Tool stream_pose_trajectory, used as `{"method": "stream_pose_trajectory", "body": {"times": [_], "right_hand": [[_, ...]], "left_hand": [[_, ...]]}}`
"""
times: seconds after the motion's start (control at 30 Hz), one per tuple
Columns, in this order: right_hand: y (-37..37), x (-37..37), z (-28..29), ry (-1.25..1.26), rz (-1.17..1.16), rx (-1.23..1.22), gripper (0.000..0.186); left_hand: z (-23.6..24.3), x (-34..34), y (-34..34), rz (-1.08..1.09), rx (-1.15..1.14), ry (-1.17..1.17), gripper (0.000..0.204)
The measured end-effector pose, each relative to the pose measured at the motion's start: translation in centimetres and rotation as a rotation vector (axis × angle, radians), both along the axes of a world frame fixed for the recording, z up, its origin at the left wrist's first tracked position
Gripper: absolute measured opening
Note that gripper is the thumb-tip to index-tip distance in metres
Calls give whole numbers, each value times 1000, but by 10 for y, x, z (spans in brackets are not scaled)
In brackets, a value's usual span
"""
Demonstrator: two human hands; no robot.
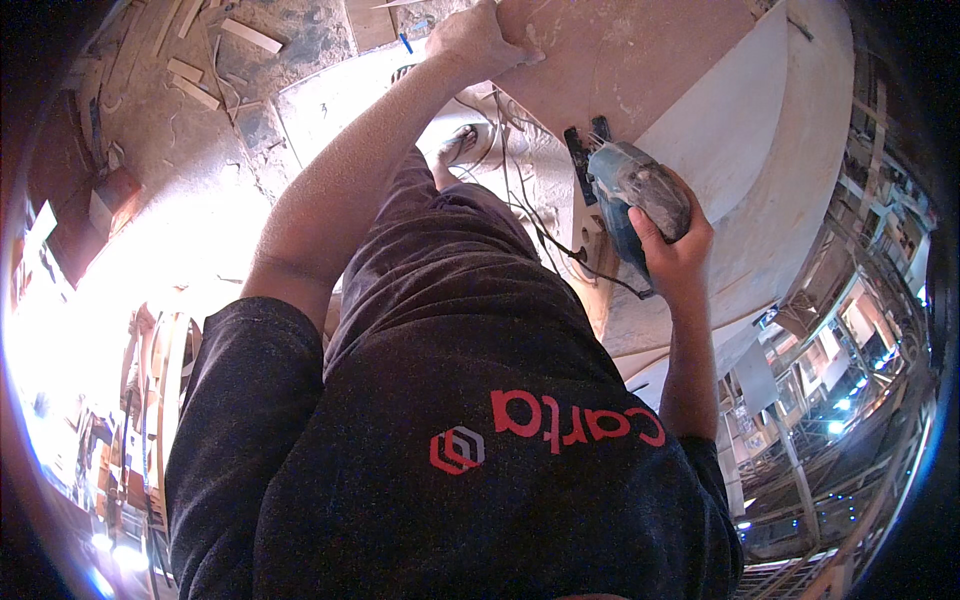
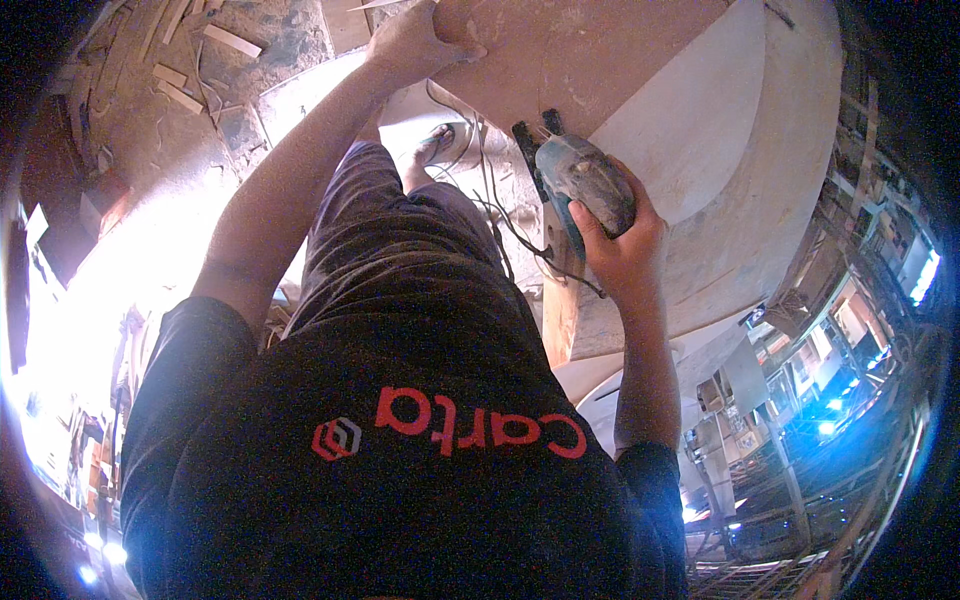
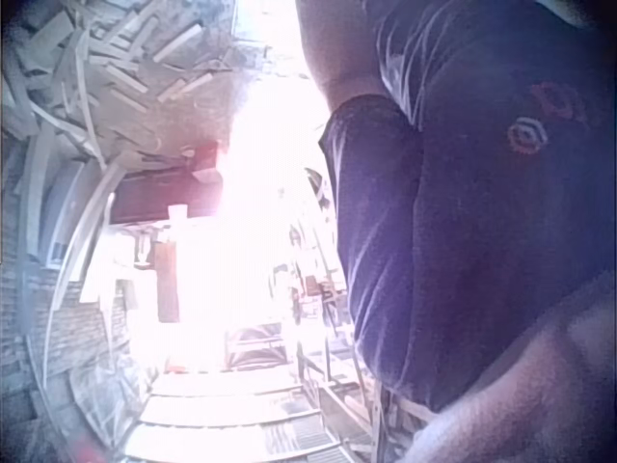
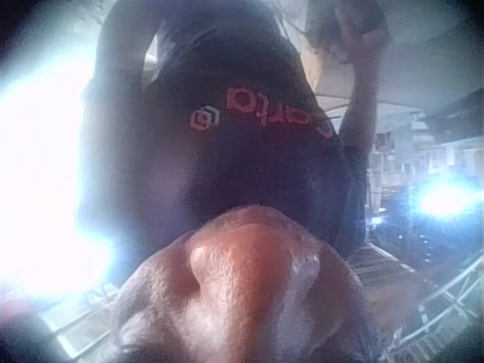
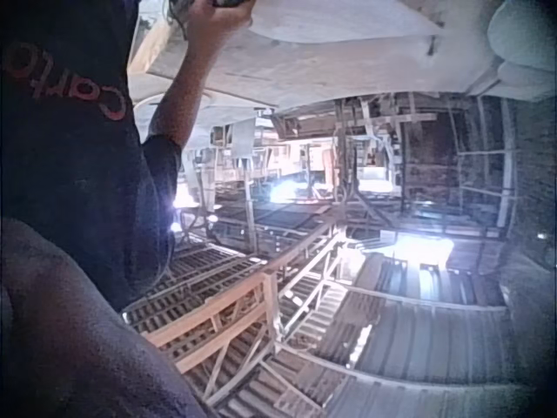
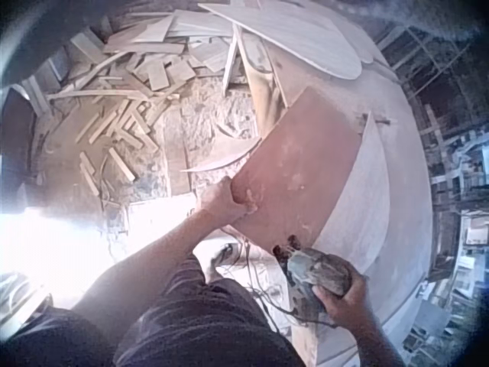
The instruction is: The person uses a jigsaw to cut a curved shape from a large sheet of plywood. They guide the tool along a marked line, periodically repositioning the sheet and removing cut-off pieces.
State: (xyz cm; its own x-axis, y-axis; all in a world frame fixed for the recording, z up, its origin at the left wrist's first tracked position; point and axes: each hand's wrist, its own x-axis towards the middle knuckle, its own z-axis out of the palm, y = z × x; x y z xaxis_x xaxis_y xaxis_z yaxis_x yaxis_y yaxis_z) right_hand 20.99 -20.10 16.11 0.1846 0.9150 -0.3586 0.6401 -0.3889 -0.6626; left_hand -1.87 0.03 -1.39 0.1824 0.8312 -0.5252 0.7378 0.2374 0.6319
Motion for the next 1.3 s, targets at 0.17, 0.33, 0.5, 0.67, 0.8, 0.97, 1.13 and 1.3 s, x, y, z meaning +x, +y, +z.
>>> {"method": "stream_pose_trajectory", "body": {"times": [0.17, 0.33, 0.5, 0.67, 0.8, 0.97, 1.13, 1.3], "right_hand": [[-1, -2, -1, 21, -45, 3, 56], [0, -7, -2, 45, -122, -12, 53], [1, -10, -3, 82, -225, -61, 52], [2, -12, -1, 55, -227, -84, 52], [3, -14, 0, 54, -246, -100, 54], [3, -17, -1, 47, -275, -110, 55], [1, -15, -4, 38, -273, -87, 54], [7, -15, 3, 54, -272, -104, 53]], "left_hand": [[7, -3, -1, -45, 19, -14, 75], [24, -9, 0, -68, -11, -44, 73], [20, -11, -1, -21, 13, -156, 77], [20, -13, -3, -3, 36, -220, 77], [21, -11, -3, -28, 28, -153, 77], [24, -14, -2, -46, 9, -172, 78], [20, -15, -7, -44, 5, -159, 79], [22, -13, -6, -52, -4, -143, 80]]}}
